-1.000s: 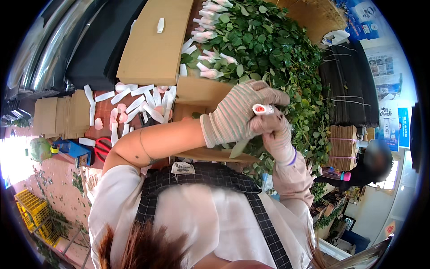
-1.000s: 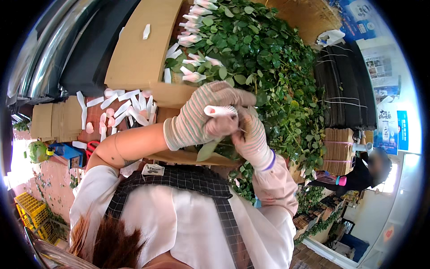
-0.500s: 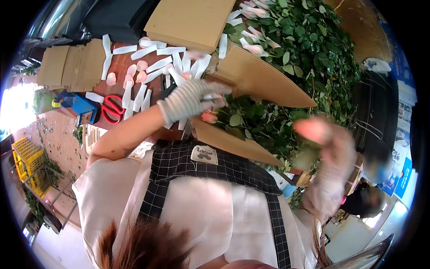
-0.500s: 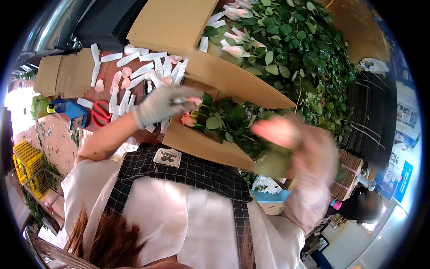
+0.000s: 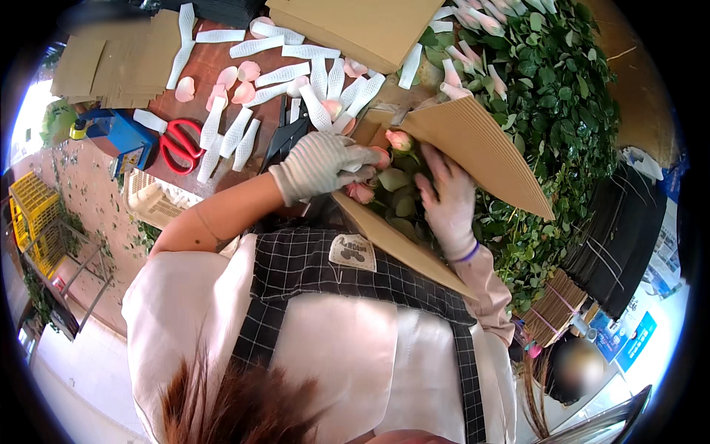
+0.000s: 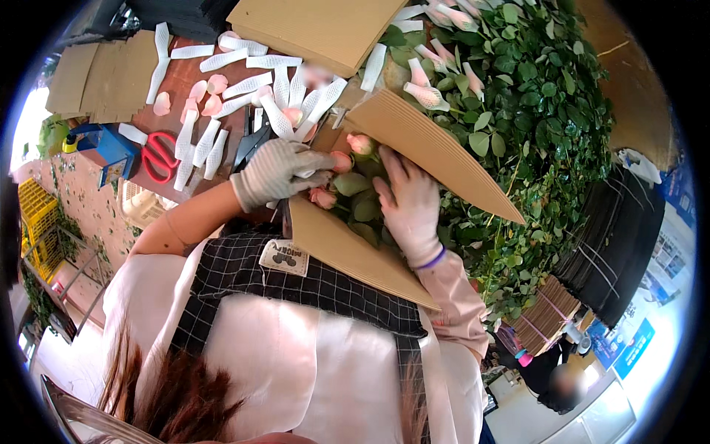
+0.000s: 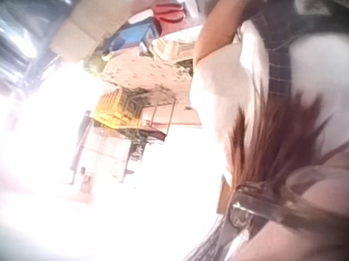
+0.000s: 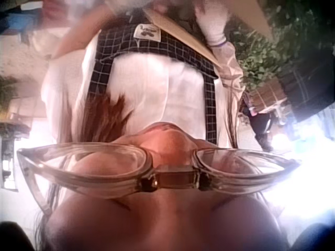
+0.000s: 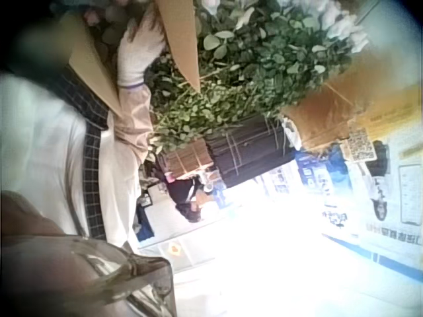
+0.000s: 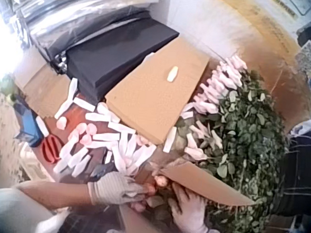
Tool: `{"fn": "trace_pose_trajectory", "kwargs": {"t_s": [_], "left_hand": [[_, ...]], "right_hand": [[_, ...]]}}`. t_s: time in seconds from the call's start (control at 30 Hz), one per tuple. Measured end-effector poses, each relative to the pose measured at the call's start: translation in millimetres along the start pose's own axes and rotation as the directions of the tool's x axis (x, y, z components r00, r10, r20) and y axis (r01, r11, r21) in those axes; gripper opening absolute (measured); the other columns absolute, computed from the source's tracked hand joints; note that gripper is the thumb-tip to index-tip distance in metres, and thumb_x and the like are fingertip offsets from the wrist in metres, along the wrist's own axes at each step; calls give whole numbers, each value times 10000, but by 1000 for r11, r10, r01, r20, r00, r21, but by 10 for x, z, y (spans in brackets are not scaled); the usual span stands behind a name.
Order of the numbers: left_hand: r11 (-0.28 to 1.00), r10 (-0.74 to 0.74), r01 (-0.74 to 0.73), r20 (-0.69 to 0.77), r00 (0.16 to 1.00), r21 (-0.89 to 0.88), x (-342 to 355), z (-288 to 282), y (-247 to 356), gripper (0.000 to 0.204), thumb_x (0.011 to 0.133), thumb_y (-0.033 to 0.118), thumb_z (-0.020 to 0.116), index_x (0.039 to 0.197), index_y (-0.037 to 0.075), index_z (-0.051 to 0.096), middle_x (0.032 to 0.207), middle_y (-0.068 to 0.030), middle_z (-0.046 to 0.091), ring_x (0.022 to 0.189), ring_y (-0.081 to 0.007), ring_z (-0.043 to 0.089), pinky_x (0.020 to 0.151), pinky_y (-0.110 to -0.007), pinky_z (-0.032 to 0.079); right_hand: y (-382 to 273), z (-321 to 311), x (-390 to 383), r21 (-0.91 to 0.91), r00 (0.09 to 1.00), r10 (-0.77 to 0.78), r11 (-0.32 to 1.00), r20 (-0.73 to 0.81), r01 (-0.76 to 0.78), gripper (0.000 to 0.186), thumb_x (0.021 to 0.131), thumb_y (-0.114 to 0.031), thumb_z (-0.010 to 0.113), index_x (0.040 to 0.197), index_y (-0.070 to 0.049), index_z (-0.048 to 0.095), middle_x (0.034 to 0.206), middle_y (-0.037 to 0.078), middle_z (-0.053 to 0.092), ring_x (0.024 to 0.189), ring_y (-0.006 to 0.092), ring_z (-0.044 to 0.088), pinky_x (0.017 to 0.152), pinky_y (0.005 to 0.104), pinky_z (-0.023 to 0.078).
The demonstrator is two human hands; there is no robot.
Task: The person picks up roses from a large pile, places them into a cardboard box, and wraps them in a sheet of corrugated paper by hand.
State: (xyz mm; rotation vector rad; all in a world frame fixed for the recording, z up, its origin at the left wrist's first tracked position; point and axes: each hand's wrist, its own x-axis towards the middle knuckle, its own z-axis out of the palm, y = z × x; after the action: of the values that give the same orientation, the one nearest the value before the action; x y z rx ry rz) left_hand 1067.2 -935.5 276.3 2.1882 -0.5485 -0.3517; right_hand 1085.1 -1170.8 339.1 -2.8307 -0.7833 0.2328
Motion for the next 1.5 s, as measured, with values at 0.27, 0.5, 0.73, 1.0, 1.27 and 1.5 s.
{"fn": "trace_pose_trajectory", "kwargs": {"t_s": [0.27, 0.5, 0.73, 1.0, 1.27, 1.5], "left_hand": [[962, 183, -229, 276, 944, 148, 141, 4, 3, 256, 753, 276, 571, 976, 154, 602, 782, -84, 585, 765, -298, 592, 668, -415, 459], [955, 164, -242, 378, 911, 171, 148, 22, 34, 228, 755, 241, 552, 955, 145, 602, 771, -85, 599, 719, -297, 600, 638, -411, 472], [997, 82, -77, -266, 960, 29, -95, -112, -254, 338, 769, 366, 612, 1022, 143, 607, 679, -72, 597, 692, -282, 600, 654, -398, 479], [986, 17, -58, 250, 968, 156, 255, 46, 168, 468, 756, 480, 591, 1098, 161, 574, 795, -126, 608, 745, -307, 600, 660, -427, 453], [974, -79, -7, 366, 927, 226, 269, 32, 210, 539, 716, 364, 666, 1185, 149, 512, 889, -114, 628, 782, -293, 624, 691, -412, 479], [976, -74, -3, 348, 935, 216, 241, -92, 229, 478, 754, 399, 624, 1132, 122, 530, 879, -133, 625, 787, -297, 621, 714, -404, 473]], "right_hand": [[-111, 201, 139, -154, 889, 85, 988, 450, -17, 294, 785, -293, 604, 1014, -115, 559, 853, 105, 583, 699, 306, 595, 590, 409, 482], [-56, 398, 128, -154, 969, -44, 985, 243, 83, 231, 789, -258, 573, 962, -109, 543, 777, 82, 576, 661, 266, 607, 539, 390, 482], [-114, 446, 35, -265, 965, -91, 951, 245, 157, 129, 803, -223, 516, 875, -124, 554, 697, 62, 562, 593, 240, 608, 485, 386, 471], [-68, 144, 77, -64, 995, 26, 998, 96, -20, 240, 812, -245, 564, 1019, -124, 576, 767, 93, 570, 674, 275, 590, 580, 391, 477], [148, 494, 86, 43, 988, 154, 987, 27, -155, 274, 772, -196, 621, 1026, -92, 608, 899, 129, 589, 839, 326, 570, 716, 406, 456], [183, 480, 124, 156, 989, 116, 979, 91, -129, 336, 721, -120, 649, 1054, -101, 608, 905, 141, 583, 843, 332, 562, 721, 411, 453]]}}
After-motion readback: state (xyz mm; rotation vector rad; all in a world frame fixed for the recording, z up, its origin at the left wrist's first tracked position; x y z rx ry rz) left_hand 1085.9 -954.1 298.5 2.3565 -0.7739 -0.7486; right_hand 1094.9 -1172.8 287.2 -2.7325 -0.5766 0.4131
